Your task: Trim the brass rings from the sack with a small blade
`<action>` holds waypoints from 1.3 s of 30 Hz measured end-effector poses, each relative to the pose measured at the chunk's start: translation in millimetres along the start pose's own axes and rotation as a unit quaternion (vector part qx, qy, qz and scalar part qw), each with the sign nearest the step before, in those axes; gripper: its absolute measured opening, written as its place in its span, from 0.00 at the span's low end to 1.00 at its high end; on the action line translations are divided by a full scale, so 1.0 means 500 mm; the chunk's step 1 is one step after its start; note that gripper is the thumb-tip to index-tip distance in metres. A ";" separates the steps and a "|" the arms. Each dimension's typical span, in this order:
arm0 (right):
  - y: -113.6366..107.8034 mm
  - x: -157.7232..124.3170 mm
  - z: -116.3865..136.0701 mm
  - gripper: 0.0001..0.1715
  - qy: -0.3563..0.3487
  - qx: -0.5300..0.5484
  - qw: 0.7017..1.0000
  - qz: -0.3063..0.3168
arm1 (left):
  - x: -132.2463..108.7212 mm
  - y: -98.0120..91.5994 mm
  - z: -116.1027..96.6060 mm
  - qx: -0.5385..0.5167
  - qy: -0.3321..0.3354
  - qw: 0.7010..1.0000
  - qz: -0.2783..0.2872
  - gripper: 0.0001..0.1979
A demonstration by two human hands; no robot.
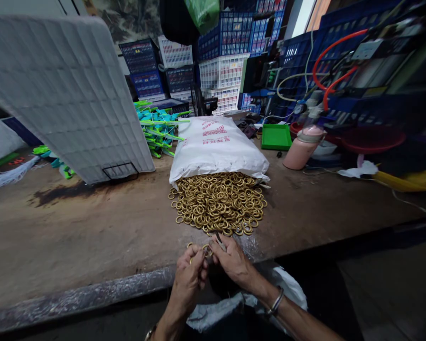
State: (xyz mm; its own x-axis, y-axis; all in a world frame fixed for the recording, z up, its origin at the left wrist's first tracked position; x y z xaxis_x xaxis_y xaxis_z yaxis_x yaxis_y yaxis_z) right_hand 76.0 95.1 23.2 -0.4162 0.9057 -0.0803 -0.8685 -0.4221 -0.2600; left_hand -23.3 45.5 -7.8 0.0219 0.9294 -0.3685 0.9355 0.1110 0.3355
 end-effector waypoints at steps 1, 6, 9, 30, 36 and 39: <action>-0.001 -0.002 0.005 0.14 -0.009 -0.010 1.000 0.000 | 0.000 0.003 0.002 -0.034 -0.008 0.999 0.011 0.15; 0.006 -0.015 0.027 0.09 -0.075 -0.054 0.995 0.038 | 0.004 0.008 0.014 -0.154 -0.080 0.985 0.017 0.18; 0.013 -0.019 0.026 0.10 -0.103 -0.060 0.991 0.065 | 0.004 0.011 0.023 -0.183 -0.129 0.975 0.008 0.20; 0.006 0.001 -0.045 0.11 0.100 0.182 0.978 -0.010 | -0.004 0.014 -0.029 0.136 0.144 0.979 -0.050 0.10; 0.019 -0.001 -0.054 0.14 0.126 0.229 0.965 0.031 | -0.006 0.012 -0.044 0.210 0.198 0.957 -0.038 0.07; 0.012 0.003 -0.052 0.16 0.107 0.176 0.979 0.017 | -0.002 0.016 -0.039 0.219 0.192 0.956 -0.019 0.06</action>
State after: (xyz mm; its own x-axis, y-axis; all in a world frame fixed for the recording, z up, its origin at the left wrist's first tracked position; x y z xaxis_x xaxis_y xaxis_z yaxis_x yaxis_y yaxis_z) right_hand 77.2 94.8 -3.6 -0.4133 0.8625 -0.2921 -0.9097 -0.4054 0.0901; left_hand -22.9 52.5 12.1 -0.0670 0.9978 -0.0002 0.9929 0.0667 -0.0990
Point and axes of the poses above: each hand's wrist, its own x-axis towards the middle knuckle, its own y-axis out of the palm, z = x × y, the point moved 7 cm from there along x, towards the middle knuckle, and after that the axes turned 5 degrees about z, right-handed, at the moved point
